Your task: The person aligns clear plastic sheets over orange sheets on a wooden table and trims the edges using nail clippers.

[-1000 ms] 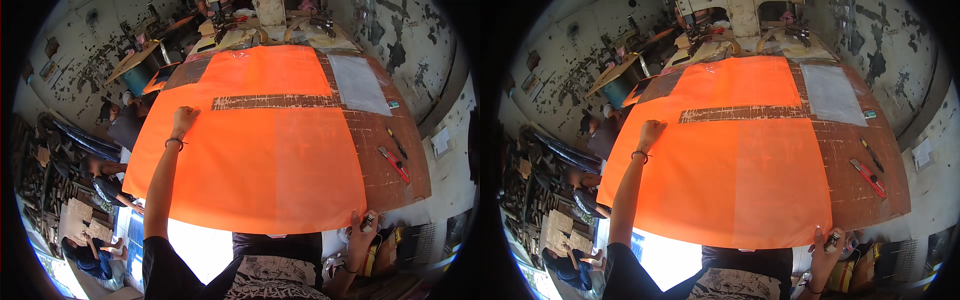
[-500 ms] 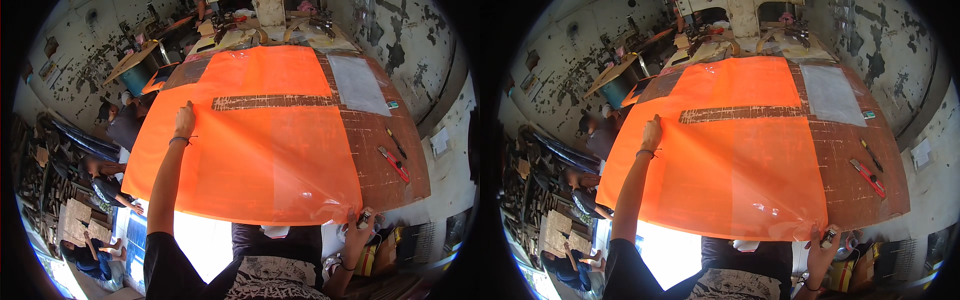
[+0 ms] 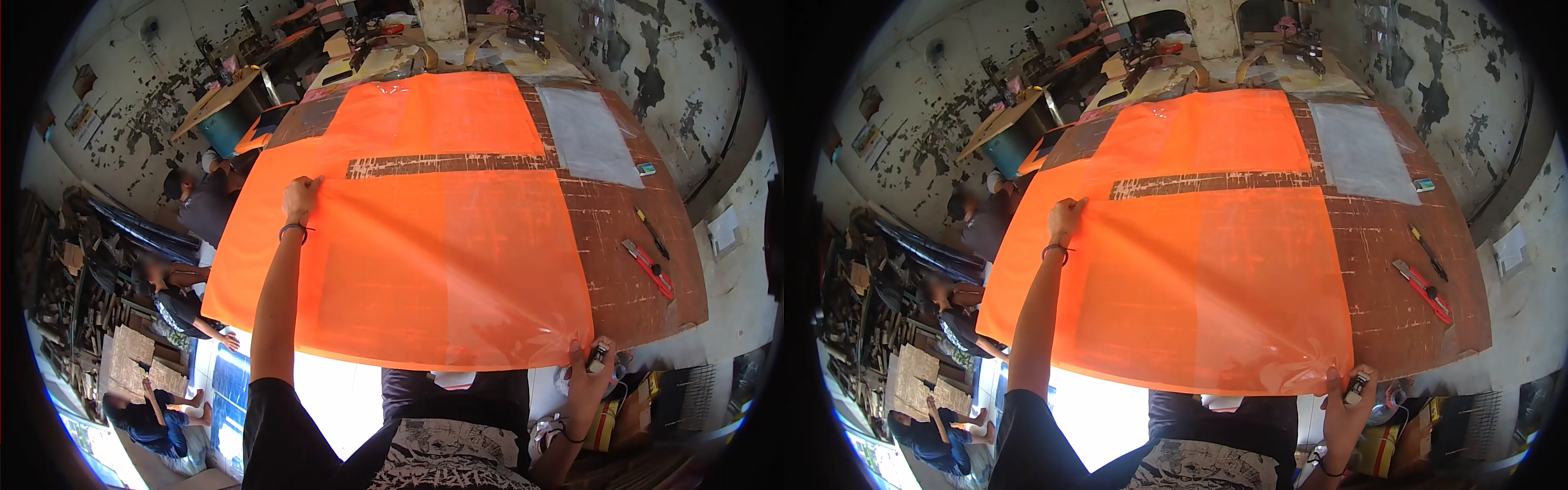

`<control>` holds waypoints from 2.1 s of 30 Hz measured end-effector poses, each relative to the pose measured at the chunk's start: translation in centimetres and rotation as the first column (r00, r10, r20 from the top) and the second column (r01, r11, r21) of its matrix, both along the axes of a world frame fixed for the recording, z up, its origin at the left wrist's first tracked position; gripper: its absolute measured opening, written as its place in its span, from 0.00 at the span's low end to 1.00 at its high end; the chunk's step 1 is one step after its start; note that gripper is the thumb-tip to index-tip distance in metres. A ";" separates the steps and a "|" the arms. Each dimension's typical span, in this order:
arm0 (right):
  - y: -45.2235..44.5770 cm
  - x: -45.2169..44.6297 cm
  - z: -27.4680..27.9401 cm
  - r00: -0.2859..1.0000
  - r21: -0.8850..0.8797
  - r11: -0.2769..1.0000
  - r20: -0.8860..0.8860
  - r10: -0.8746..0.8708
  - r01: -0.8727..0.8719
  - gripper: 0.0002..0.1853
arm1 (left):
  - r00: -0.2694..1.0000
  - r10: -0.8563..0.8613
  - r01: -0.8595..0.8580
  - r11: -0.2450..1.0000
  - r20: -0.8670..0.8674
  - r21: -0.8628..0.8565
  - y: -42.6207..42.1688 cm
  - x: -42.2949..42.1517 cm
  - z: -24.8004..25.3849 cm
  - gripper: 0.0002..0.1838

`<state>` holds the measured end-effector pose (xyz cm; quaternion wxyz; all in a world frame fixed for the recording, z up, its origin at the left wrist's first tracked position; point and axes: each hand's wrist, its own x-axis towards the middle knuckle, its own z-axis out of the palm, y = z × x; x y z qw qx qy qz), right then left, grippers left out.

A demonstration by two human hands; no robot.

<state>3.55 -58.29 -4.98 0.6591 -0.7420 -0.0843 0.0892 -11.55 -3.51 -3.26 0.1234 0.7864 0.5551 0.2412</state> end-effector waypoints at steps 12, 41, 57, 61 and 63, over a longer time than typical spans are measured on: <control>-0.1 0.8 -0.5 0.994 -0.041 0.999 0.112 -0.007 0.012 0.14 | 0.863 -0.131 0.424 0.712 -0.488 0.559 -2.4 1.4 -0.6 0.08; -3.2 -1.1 0.2 0.993 -0.133 0.989 0.091 0.071 -0.058 0.16 | 0.156 -0.929 0.969 0.210 -0.335 -0.131 -25.4 20.0 1.7 0.43; -3.1 -0.7 -0.3 0.974 0.049 0.996 -0.210 0.080 -0.071 0.15 | 0.200 -0.953 0.980 0.197 -0.226 0.038 -27.2 24.2 0.1 0.45; -3.2 -0.6 -1.0 0.979 0.133 0.990 -0.193 0.063 -0.038 0.15 | 0.261 -0.916 0.965 0.237 -0.304 0.115 -26.8 25.7 -0.4 0.46; -3.3 -0.5 -1.1 0.973 0.156 0.987 -0.220 0.069 -0.034 0.15 | 0.259 -0.924 0.966 0.241 -0.280 0.097 -26.9 26.0 -0.9 0.47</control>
